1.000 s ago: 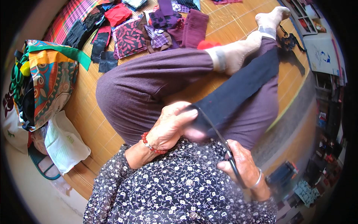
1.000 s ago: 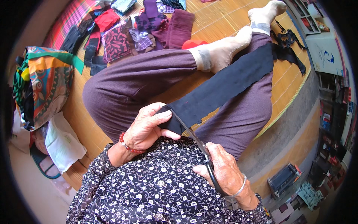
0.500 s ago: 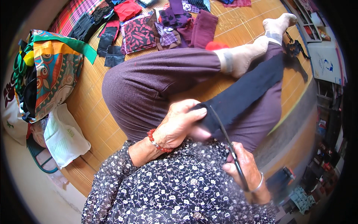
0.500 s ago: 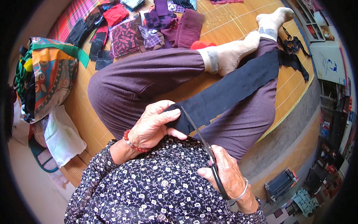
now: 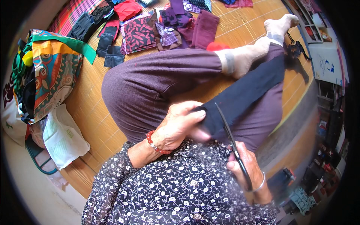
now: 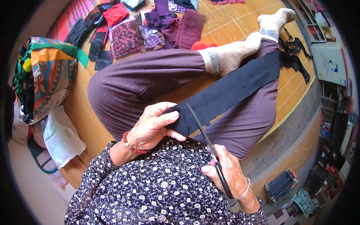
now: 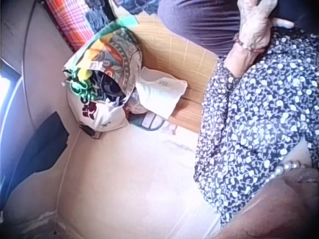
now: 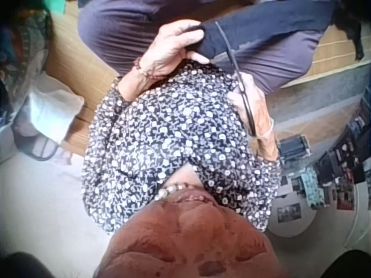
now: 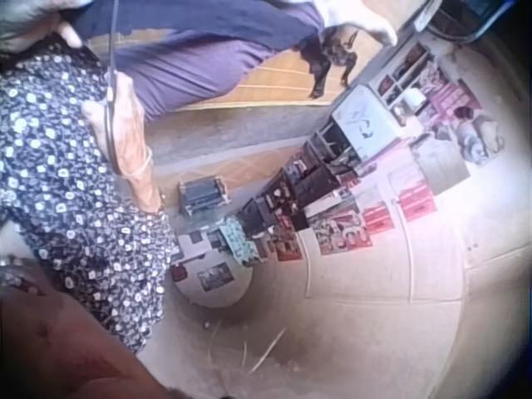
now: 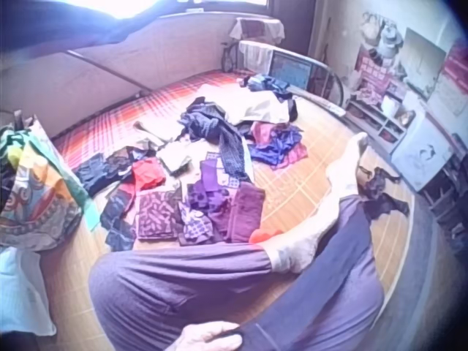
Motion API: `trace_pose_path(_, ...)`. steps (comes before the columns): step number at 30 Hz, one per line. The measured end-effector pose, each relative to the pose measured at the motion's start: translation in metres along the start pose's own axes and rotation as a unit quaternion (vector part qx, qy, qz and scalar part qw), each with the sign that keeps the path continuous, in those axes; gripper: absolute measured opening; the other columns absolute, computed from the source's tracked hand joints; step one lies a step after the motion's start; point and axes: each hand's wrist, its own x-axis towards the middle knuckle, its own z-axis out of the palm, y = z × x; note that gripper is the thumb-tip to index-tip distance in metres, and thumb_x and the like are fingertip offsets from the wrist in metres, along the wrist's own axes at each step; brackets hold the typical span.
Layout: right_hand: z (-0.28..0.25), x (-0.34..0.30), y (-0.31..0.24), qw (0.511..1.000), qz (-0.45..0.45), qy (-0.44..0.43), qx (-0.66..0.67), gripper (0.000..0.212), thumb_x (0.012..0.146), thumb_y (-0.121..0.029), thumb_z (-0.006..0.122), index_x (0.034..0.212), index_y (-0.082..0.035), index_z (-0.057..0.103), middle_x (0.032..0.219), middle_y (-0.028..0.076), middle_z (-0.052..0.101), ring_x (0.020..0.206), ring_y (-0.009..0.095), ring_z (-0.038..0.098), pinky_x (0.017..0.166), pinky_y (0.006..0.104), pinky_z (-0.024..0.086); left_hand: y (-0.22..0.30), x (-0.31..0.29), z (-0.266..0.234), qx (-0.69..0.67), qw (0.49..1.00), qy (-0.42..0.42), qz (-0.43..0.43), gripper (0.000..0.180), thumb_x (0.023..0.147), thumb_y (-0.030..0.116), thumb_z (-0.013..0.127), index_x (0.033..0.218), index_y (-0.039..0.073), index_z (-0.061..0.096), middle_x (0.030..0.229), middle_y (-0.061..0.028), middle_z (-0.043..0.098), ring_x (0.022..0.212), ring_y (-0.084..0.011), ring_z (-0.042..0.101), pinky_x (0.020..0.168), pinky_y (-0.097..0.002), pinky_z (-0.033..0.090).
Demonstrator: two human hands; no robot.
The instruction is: The person uses scissors to cut small rectangular pieces from a long strip of black fabric while sitting on the floor.
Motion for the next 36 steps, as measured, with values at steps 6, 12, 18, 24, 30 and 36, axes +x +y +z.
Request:
trace_pose_path(6,0.004,0.004,-0.001,0.998,-0.038,0.04,-0.026,0.043,0.081,-0.029,0.064,0.105,0.004,0.05,0.065,0.01,0.052,0.058,0.021,0.056,0.055,0.0321,0.045,0.0,0.0,-0.005,0.002,1.0,-0.008,0.014,0.024,0.087,0.007,0.056,0.11,-0.002,0.054,0.096,-0.0103,0.061,0.081,-0.0194,0.064,0.065,-0.0358,0.059)
trace_pose_path(12,0.01,0.002,0.004,0.999,-0.024,0.046,-0.01,0.037,0.082,-0.029,0.062,0.098,0.003,0.053,0.062,0.009,0.051,0.055,0.02,0.056,0.053,0.0314,0.045,0.0,0.0,-0.008,0.012,0.999,-0.018,0.033,0.026,0.087,0.007,0.056,0.111,-0.002,0.053,0.097,-0.0109,0.061,0.081,-0.0196,0.064,0.065,-0.0346,0.059)
trace_pose_path(18,0.005,0.014,0.001,0.996,-0.084,0.038,0.02,0.039,0.082,-0.03,0.061,0.1,0.004,0.052,0.064,0.011,0.052,0.056,0.024,0.057,0.053,0.0321,0.045,0.007,-0.008,-0.004,0.026,0.999,-0.018,0.002,0.027,0.087,0.01,0.057,0.11,-0.003,0.053,0.098,-0.0122,0.061,0.081,-0.0198,0.064,0.065,-0.0336,0.059)
trace_pose_path(24,0.008,0.022,0.0,0.996,-0.075,0.042,0.0,0.037,0.081,-0.027,0.063,0.099,0.004,0.053,0.065,0.012,0.052,0.056,0.023,0.057,0.054,0.0321,0.045,0.005,-0.009,-0.007,0.031,0.999,-0.029,-0.003,0.025,0.088,0.011,0.056,0.108,-0.004,0.055,0.097,-0.013,0.062,0.082,-0.0208,0.064,0.066,-0.0335,0.059)
trace_pose_path(30,0.006,0.016,-0.002,0.996,-0.047,0.073,-0.01,0.038,0.076,-0.025,0.068,0.1,0.002,0.055,0.063,0.01,0.054,0.056,0.021,0.058,0.052,0.0316,0.046,-0.001,-0.006,-0.018,-0.033,0.998,-0.044,-0.006,0.024,0.089,0.011,0.054,0.109,-0.003,0.054,0.098,-0.0137,0.062,0.086,-0.0241,0.064,0.069,-0.0404,0.058)
trace_pose_path(36,0.001,-0.025,0.027,0.985,-0.02,0.046,-0.167,0.055,0.067,-0.018,0.073,0.114,-0.001,0.05,0.077,0.015,0.052,0.07,0.028,0.056,0.065,0.0374,0.047,0.004,-0.003,-0.017,-0.14,0.984,-0.113,0.014,0.032,0.088,0.015,0.056,0.115,-0.001,0.049,0.108,-0.0156,0.059,0.099,-0.0288,0.06,0.083,-0.054,0.05)
